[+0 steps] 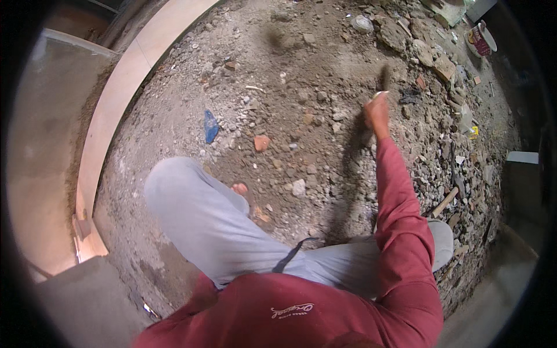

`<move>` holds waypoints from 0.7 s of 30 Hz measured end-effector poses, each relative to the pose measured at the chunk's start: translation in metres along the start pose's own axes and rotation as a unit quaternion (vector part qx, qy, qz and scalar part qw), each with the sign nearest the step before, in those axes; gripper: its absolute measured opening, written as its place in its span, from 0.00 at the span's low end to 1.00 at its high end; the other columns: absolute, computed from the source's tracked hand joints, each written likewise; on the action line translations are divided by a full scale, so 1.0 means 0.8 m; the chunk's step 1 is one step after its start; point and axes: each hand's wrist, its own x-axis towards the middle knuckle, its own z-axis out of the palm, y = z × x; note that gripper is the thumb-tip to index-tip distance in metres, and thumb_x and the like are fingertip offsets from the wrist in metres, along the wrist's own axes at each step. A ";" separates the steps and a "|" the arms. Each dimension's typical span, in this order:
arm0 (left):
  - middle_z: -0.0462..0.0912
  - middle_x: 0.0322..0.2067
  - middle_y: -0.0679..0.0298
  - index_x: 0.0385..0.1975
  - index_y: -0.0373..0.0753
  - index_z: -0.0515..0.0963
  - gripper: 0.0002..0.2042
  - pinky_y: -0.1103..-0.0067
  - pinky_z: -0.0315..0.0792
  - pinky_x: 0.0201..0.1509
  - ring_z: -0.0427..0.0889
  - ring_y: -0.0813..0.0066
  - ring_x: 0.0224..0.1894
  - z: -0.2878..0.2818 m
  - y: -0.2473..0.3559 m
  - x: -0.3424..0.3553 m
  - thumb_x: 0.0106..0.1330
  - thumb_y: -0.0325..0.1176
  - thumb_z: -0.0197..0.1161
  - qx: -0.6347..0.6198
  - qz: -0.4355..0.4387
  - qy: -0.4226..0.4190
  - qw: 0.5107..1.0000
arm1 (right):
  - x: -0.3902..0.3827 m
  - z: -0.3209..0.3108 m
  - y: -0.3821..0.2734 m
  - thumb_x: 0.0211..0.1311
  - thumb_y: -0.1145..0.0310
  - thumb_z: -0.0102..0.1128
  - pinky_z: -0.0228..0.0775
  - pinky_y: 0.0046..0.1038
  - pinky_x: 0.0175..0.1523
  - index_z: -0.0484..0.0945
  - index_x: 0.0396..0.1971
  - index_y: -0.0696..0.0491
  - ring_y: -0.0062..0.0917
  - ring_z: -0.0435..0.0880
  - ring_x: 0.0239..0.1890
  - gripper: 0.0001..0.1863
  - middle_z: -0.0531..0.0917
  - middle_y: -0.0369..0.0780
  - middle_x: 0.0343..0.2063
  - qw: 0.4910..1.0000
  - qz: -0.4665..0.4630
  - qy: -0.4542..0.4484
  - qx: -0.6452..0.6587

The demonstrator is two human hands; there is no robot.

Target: The person uses a trowel to scrape and level dirt on a floor, then uses a hammer and chisel to break apart pieces of concrete and rock.

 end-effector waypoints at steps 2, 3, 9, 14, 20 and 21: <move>0.78 0.50 0.45 0.52 0.33 0.75 0.20 0.58 0.67 0.61 0.75 0.45 0.54 0.003 -0.066 -0.009 0.71 0.43 0.54 -0.017 -0.040 -0.024 0.999 | -0.054 0.052 -0.037 0.67 0.62 0.52 0.72 0.49 0.36 0.63 0.50 0.63 0.51 0.78 0.26 0.21 0.78 0.57 0.25 1.000 0.003 -0.007 0.013; 0.78 0.50 0.45 0.52 0.33 0.75 0.20 0.58 0.67 0.62 0.75 0.45 0.54 -0.005 -0.078 0.012 0.71 0.43 0.54 -0.017 -0.031 -0.032 0.999 | -0.062 0.056 -0.026 0.67 0.64 0.52 0.72 0.47 0.34 0.62 0.48 0.62 0.46 0.76 0.22 0.19 0.75 0.54 0.23 0.999 0.049 -0.012 0.011; 0.78 0.53 0.45 0.55 0.33 0.75 0.21 0.58 0.66 0.63 0.75 0.45 0.56 -0.165 -0.203 0.044 0.72 0.43 0.52 -0.003 -0.069 0.285 0.956 | -0.180 0.113 -0.235 0.64 0.68 0.54 0.68 0.32 0.17 0.59 0.45 0.55 0.27 0.73 0.15 0.16 0.73 0.41 0.23 0.958 0.176 -0.098 0.205; 0.62 0.71 0.55 0.69 0.45 0.65 0.25 0.55 0.57 0.72 0.59 0.52 0.72 -0.204 -0.192 0.174 0.74 0.45 0.48 -0.039 -0.292 0.484 0.824 | -0.214 0.201 -0.381 0.63 0.70 0.60 0.67 0.26 0.18 0.64 0.44 0.50 0.20 0.74 0.18 0.15 0.74 0.34 0.23 0.906 0.107 -0.250 0.325; 0.55 0.75 0.64 0.73 0.52 0.58 0.27 0.50 0.50 0.73 0.52 0.53 0.76 -0.222 -0.150 0.173 0.76 0.47 0.46 -0.049 -0.365 0.470 0.802 | -0.088 0.234 -0.385 0.64 0.63 0.64 0.68 0.31 0.28 0.72 0.38 0.53 0.22 0.73 0.24 0.12 0.76 0.35 0.25 0.955 -0.083 -0.213 0.187; 0.56 0.74 0.63 0.73 0.52 0.58 0.27 0.51 0.49 0.73 0.52 0.52 0.76 -0.225 -0.151 0.173 0.75 0.47 0.46 -0.055 -0.364 0.474 0.800 | -0.041 0.227 -0.340 0.64 0.62 0.64 0.68 0.30 0.29 0.73 0.36 0.53 0.22 0.72 0.24 0.12 0.75 0.35 0.25 0.972 -0.116 -0.146 0.141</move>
